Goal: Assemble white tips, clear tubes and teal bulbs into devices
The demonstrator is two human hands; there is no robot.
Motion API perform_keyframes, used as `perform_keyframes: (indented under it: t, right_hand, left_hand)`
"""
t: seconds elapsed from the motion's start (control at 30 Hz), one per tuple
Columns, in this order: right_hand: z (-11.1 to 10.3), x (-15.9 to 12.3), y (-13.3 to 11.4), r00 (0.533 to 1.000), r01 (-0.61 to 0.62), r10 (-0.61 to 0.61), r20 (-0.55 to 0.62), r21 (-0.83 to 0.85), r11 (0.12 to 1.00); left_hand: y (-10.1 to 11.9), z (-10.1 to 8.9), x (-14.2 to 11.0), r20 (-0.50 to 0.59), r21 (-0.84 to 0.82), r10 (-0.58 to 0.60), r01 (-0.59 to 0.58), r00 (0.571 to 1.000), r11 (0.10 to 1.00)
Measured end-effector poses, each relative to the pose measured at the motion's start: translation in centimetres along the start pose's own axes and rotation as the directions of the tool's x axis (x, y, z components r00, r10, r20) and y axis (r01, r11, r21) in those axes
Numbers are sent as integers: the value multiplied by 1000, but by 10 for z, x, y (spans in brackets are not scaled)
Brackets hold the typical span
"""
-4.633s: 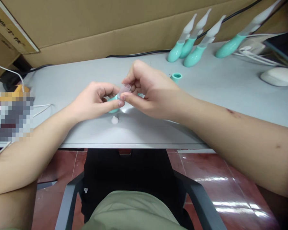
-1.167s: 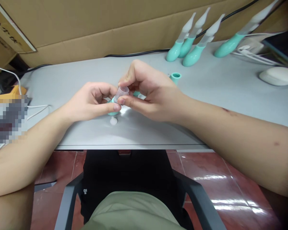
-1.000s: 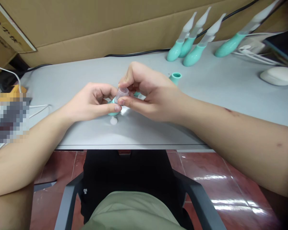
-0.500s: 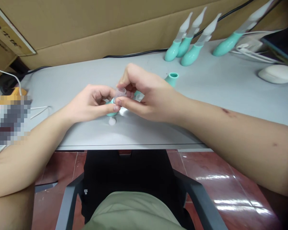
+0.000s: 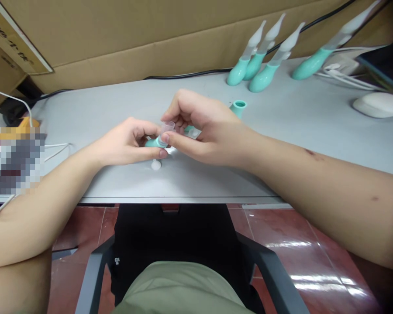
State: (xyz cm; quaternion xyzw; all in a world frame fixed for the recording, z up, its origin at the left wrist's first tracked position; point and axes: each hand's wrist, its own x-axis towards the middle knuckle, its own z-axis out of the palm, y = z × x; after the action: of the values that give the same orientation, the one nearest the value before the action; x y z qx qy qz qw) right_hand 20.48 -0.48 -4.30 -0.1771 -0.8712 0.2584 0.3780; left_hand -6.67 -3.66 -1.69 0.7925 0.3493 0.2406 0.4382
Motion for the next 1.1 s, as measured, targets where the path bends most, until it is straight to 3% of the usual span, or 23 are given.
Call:
perform_keyframes:
  t: [0.2, 0.4, 0.77, 1.1]
  right_hand:
    - [0, -2, -7, 1000, -3, 0, 29, 75, 997]
    - [-1, 2, -11, 996, -84, 82, 20, 173, 981]
    - [0, 5, -15, 971, -238, 218, 103, 272, 932]
    - [-5, 4, -18, 986, -144, 127, 106, 175, 974]
  left_hand:
    - [5, 2, -2, -20, -2, -74, 74, 997, 997]
    - [3, 0, -2, -10, 47, -82, 83, 997, 995]
    - [0, -3, -4, -22, 101, -85, 86, 996, 991]
    - [3, 0, -2, -12, 78, -71, 71, 997, 994]
